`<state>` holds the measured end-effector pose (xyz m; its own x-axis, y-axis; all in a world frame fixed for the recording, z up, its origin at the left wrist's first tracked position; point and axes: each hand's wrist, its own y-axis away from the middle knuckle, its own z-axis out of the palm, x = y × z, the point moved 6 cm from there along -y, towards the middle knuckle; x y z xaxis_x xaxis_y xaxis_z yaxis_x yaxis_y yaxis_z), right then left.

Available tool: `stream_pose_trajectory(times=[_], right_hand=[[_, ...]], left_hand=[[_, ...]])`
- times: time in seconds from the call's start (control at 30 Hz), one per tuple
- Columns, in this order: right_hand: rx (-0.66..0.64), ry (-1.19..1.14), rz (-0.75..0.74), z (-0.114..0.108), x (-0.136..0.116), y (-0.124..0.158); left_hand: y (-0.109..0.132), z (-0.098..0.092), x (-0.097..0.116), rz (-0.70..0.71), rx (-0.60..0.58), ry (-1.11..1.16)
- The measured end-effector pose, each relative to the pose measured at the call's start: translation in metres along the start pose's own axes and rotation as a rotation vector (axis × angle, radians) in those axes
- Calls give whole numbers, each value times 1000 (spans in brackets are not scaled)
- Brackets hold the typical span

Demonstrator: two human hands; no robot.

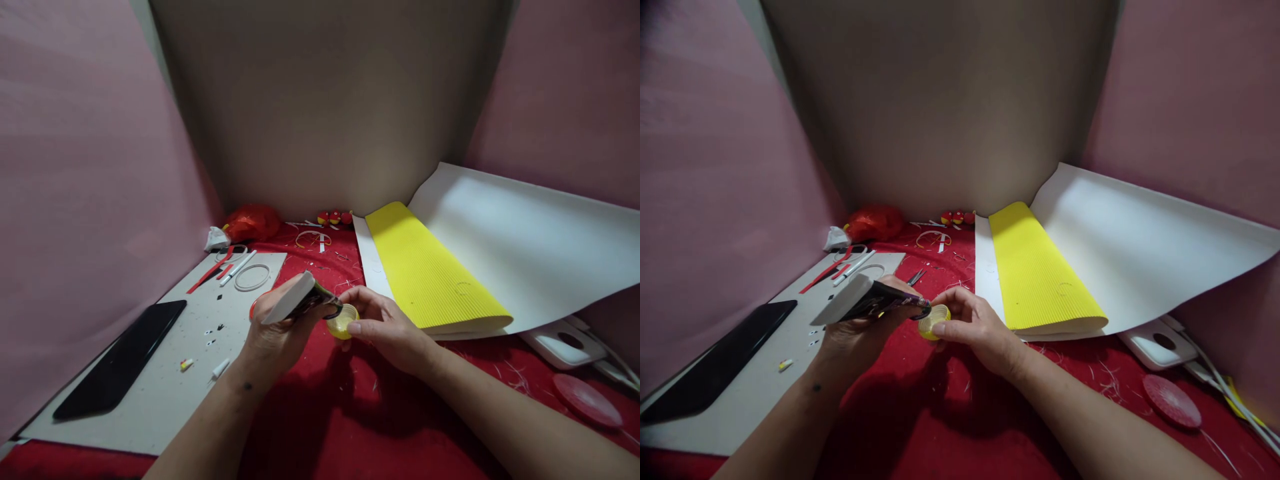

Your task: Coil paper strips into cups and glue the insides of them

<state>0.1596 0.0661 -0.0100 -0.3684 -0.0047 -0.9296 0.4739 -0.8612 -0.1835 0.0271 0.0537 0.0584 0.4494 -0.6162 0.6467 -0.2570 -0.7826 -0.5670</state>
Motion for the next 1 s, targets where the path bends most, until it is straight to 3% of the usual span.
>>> stream_pose_trajectory(times=[1.0], right_hand=[[26, -13, -14, 0, -1, -1]], left_hand=[[-1, -3, -8, -113, 87, 34]])
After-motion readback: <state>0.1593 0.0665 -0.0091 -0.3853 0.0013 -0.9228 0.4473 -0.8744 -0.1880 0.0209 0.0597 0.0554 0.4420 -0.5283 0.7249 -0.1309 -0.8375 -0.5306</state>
